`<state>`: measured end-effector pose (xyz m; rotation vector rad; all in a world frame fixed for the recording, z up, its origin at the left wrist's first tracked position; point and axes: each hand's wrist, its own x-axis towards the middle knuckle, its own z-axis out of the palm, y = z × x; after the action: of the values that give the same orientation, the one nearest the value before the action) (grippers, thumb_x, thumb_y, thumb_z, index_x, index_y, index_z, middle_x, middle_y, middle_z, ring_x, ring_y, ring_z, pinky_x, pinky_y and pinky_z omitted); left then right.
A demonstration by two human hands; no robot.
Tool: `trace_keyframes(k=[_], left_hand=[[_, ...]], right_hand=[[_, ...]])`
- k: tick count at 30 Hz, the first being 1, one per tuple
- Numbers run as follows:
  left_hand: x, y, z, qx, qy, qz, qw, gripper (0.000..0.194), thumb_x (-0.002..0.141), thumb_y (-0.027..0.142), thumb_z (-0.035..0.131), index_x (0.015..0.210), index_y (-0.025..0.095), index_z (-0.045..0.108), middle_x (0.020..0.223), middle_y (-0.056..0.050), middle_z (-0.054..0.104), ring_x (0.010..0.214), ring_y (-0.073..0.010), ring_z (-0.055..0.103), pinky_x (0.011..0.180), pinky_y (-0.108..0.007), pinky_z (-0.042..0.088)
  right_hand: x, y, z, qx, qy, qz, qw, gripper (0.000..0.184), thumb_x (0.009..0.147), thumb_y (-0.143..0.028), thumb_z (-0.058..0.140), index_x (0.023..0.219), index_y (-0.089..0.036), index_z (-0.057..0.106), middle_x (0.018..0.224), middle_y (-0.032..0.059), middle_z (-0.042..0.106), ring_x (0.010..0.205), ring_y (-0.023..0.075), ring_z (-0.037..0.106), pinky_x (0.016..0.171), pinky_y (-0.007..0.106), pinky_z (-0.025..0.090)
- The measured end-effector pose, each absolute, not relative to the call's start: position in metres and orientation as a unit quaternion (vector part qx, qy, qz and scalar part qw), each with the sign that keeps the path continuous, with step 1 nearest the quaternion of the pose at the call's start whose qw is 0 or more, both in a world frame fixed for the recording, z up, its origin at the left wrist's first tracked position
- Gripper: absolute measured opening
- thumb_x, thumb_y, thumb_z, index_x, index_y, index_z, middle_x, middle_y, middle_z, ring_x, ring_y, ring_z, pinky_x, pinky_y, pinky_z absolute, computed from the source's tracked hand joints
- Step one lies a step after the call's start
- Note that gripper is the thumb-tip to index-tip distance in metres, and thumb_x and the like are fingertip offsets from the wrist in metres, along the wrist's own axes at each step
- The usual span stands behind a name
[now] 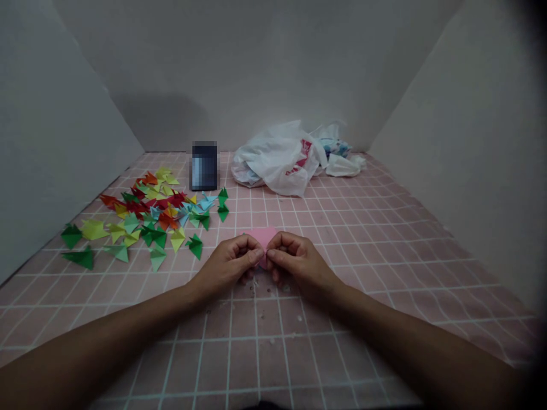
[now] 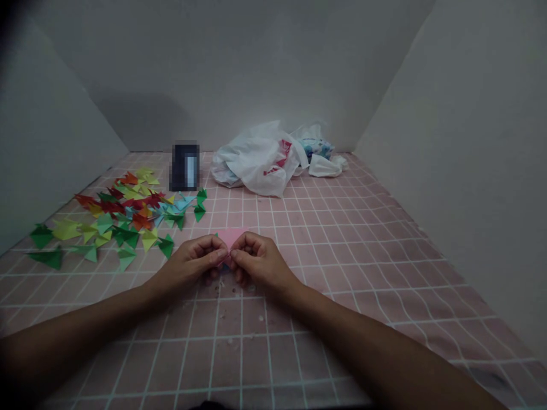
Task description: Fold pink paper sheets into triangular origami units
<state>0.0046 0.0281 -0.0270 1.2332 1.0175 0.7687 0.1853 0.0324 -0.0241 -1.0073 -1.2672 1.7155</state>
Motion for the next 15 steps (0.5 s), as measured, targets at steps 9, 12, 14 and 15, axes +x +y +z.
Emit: trace_keyframes(k=[9, 12, 14, 15], left_hand=[[0.0050, 0.0289, -0.0264, 0.564, 0.454, 0.323, 0.609, 0.021, 0.087, 0.037, 0.061, 0.083, 0.016, 0.057, 0.069, 0.002, 0.057, 0.049, -0.0057, 0.045, 0.044, -0.018, 0.034], [0.0052, 0.0292, -0.0242, 0.565, 0.466, 0.317, 0.603, 0.021, 0.085, 0.036, 0.060, 0.083, 0.016, 0.057, 0.069, 0.003, 0.057, 0.048, -0.0055, 0.043, 0.043, -0.018, 0.033], [0.0053, 0.0291, -0.0233, 0.569, 0.471, 0.315, 0.595, 0.021, 0.085, 0.037, 0.059, 0.082, 0.016, 0.058, 0.067, 0.003, 0.056, 0.047, -0.0057, 0.042, 0.042, -0.018, 0.032], [0.0054, 0.0290, -0.0230, 0.572, 0.474, 0.313, 0.592, 0.021, 0.085, 0.037, 0.059, 0.081, 0.016, 0.058, 0.066, 0.003, 0.055, 0.046, -0.0058, 0.041, 0.042, -0.018, 0.032]], right_hand=[[0.1851, 0.0320, -0.0266, -0.395, -0.499, 0.681, 0.363, 0.017, 0.079, -0.029, 0.066, 0.073, -0.018, 0.056, 0.059, -0.0040, 0.060, 0.042, 0.0070, 0.054, 0.042, 0.019, 0.040], [0.1861, 0.0321, -0.0260, -0.386, -0.500, 0.686, 0.362, 0.016, 0.080, -0.030, 0.064, 0.073, -0.017, 0.057, 0.060, -0.0035, 0.061, 0.043, 0.0075, 0.055, 0.043, 0.020, 0.042], [0.1864, 0.0322, -0.0258, -0.384, -0.493, 0.687, 0.370, 0.016, 0.080, -0.031, 0.064, 0.074, -0.017, 0.058, 0.061, -0.0034, 0.061, 0.043, 0.0074, 0.054, 0.044, 0.020, 0.043], [0.1865, 0.0323, -0.0259, -0.385, -0.489, 0.688, 0.373, 0.016, 0.081, -0.031, 0.064, 0.074, -0.017, 0.058, 0.061, -0.0034, 0.061, 0.043, 0.0074, 0.054, 0.044, 0.020, 0.043]])
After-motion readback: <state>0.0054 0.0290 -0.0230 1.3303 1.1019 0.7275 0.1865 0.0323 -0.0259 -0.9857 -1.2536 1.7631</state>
